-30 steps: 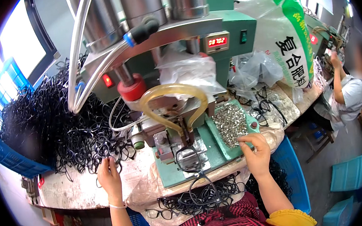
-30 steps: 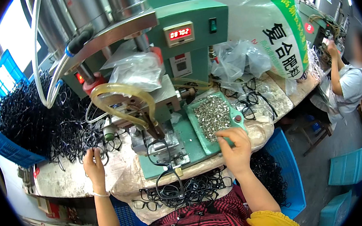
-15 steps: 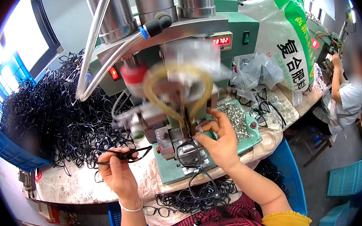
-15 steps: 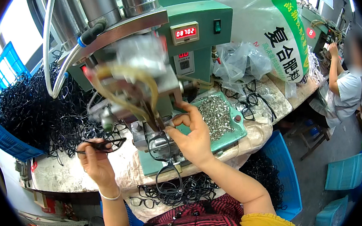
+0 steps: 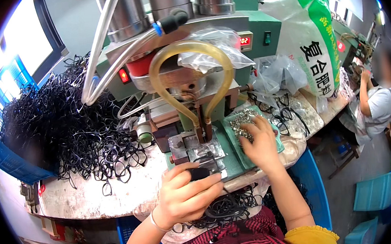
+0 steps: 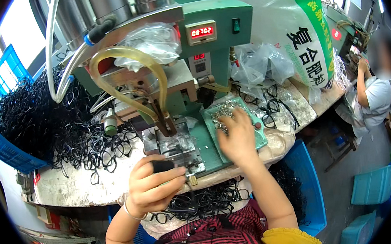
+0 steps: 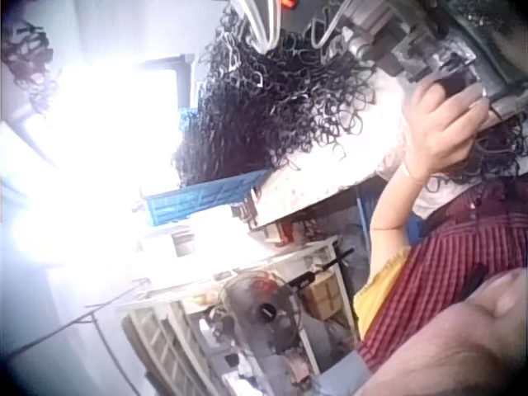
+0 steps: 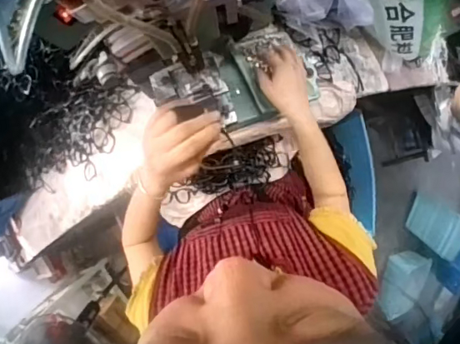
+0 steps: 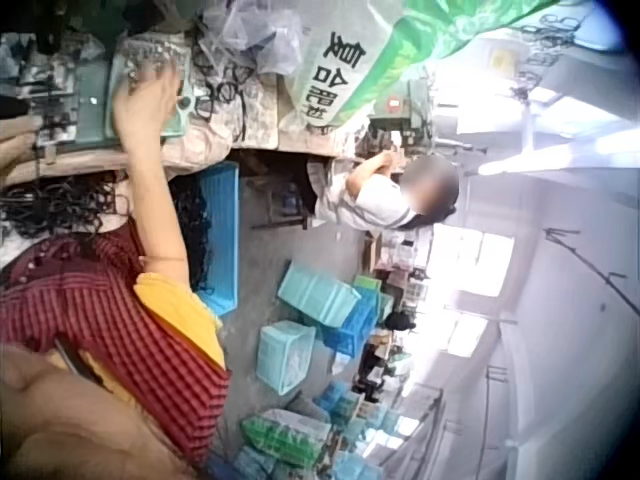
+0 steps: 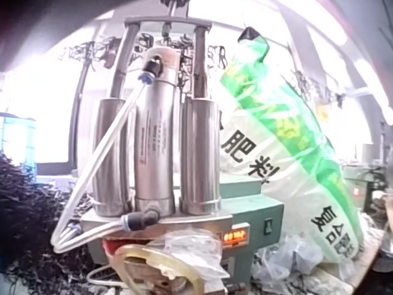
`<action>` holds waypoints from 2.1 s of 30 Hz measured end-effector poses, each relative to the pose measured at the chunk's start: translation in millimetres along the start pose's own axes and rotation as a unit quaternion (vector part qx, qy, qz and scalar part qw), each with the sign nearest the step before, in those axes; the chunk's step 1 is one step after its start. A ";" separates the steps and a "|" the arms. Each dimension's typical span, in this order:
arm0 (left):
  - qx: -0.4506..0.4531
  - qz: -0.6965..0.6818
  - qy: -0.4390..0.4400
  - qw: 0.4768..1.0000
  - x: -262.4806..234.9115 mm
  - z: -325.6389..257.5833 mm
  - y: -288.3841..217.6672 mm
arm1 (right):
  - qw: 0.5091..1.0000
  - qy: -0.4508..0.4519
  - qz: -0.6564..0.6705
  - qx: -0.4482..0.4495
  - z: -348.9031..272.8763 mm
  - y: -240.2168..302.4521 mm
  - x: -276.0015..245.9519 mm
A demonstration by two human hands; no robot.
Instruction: The person assembles eyeglasses by inserting small metal components into the temples of black frames using a pneumatic press. They repeatedly pick up frames and components, position them under the press, and activate the machine to secure the parts.
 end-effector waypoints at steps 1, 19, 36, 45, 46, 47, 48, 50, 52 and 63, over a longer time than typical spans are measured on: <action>-0.003 0.005 0.015 1.000 9.5 -1.1 3.7 | 0.999 0.014 -0.047 0.018 -10.8 -23.2 3.6; -0.159 0.238 -0.096 0.953 -29.4 -121.9 -7.1 | 0.961 -0.110 0.165 0.192 -42.0 -83.0 -1.1; -0.467 0.366 0.019 0.805 -112.1 -287.0 209.0 | 0.932 -0.105 0.294 0.185 -32.3 -62.3 18.1; -0.503 -0.060 -0.309 0.805 -117.3 -223.1 185.5 | 0.929 -0.100 0.288 0.210 -78.8 -55.1 -37.2; -0.510 -0.125 -0.321 0.788 -118.8 -212.2 191.7 | 0.943 -0.083 0.292 0.137 -53.9 -19.8 -39.4; -0.514 -0.193 -0.330 0.768 -116.8 -202.3 200.6 | 0.941 -0.069 0.316 0.096 -35.1 2.2 -36.2; -0.509 -0.221 -0.351 0.754 -121.9 -195.8 208.9 | 0.936 -0.050 0.345 0.057 -15.5 19.2 -31.7; -0.502 -0.342 -0.405 0.683 -115.4 -178.9 214.6 | 0.932 -0.065 0.355 -0.021 19.3 50.6 -28.5; -0.493 -0.409 -0.453 0.620 -102.4 -199.8 233.8 | 0.880 -0.045 0.469 0.058 26.9 49.0 9.1; -0.386 -0.484 -0.518 0.591 -96.3 -195.6 242.0 | 0.793 -0.059 0.592 0.130 11.4 75.8 27.1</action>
Point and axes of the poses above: each hand's wrist, its own z-axis towards the middle knuckle, its own x-axis out of the palm, y = z × x, the point moved 9 cm from there along z, towards the middle knuckle, and after that the axes turned 8 degrees about -x, right-handed, at the moved point
